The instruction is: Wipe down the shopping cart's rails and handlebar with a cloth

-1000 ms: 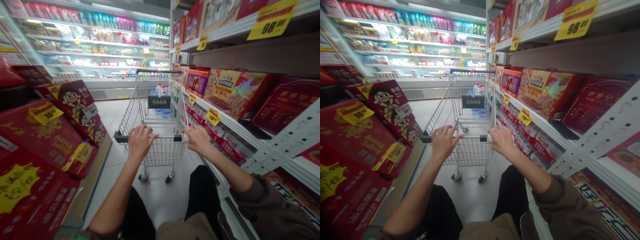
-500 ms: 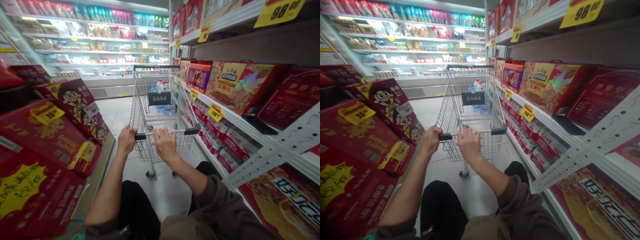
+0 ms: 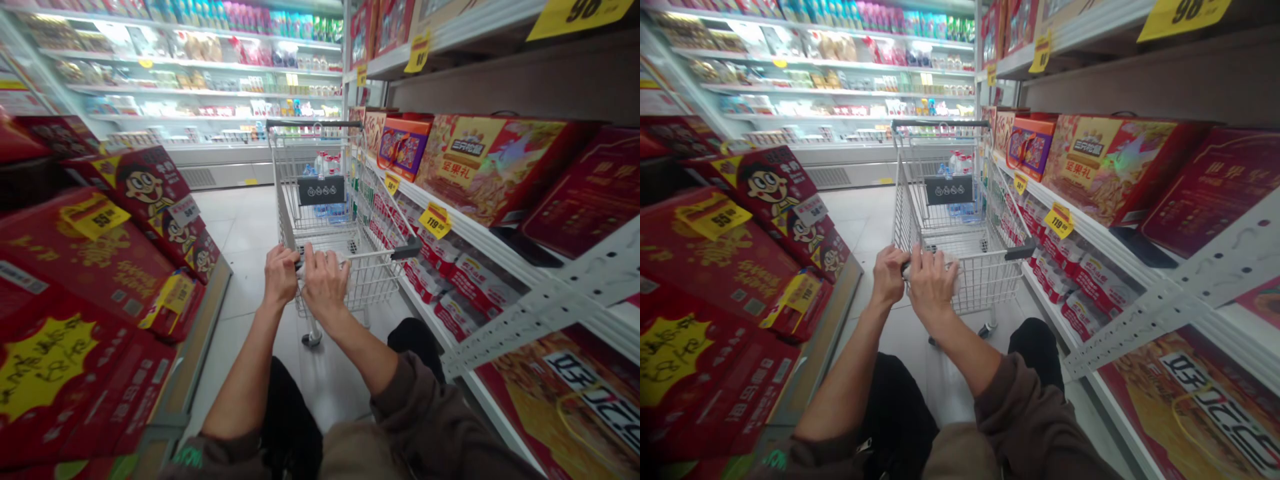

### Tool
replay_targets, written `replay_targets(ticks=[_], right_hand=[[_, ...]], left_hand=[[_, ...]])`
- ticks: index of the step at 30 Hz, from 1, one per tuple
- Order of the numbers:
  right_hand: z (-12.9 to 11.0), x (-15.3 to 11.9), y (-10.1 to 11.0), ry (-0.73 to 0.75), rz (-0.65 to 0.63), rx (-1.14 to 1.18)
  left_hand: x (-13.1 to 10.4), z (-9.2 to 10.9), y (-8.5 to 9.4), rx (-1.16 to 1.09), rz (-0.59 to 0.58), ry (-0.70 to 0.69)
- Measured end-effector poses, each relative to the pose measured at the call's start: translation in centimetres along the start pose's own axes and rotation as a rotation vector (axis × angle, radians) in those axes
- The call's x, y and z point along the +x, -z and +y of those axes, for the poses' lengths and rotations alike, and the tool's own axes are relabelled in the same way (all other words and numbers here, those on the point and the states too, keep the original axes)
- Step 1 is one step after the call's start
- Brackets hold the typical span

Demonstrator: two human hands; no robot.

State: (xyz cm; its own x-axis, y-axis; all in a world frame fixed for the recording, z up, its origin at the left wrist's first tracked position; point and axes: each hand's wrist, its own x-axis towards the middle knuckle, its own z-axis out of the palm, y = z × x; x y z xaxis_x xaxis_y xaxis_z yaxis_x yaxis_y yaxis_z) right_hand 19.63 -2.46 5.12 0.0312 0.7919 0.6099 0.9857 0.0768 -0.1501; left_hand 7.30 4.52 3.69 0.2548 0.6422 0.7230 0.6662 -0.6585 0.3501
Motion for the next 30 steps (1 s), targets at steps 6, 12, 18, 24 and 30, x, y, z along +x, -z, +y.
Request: replay_targets(ticks=[6, 12, 18, 24, 30], right_hand=[[6.2, -2.1, -1.2, -0.004, 0.133, 0.006], [10.5, -2.2, -5.6, -0.5, 0.61, 0.054], [1.5, -3.1, -9.9, -0.252, 0.555, 0.095], [6.9, -4.5, -9.0, 0.183, 0.393, -0.018], [9.7, -3.6, -6.7, -0.414, 0.501, 0.006]], left_hand=[[0.1, -0.2, 0.6, 0.045, -0.083, -0.013], [0.4, 0.4, -0.1, 0.009, -0.064, 0.028], [0.8, 1.8, -0.8, 0.008, -0.078, 0.023], [0.7, 0.6, 0.1, 0.028, -0.113, -0.01], [2.1, 2.0, 0.5, 0.225, -0.267, -0.029]])
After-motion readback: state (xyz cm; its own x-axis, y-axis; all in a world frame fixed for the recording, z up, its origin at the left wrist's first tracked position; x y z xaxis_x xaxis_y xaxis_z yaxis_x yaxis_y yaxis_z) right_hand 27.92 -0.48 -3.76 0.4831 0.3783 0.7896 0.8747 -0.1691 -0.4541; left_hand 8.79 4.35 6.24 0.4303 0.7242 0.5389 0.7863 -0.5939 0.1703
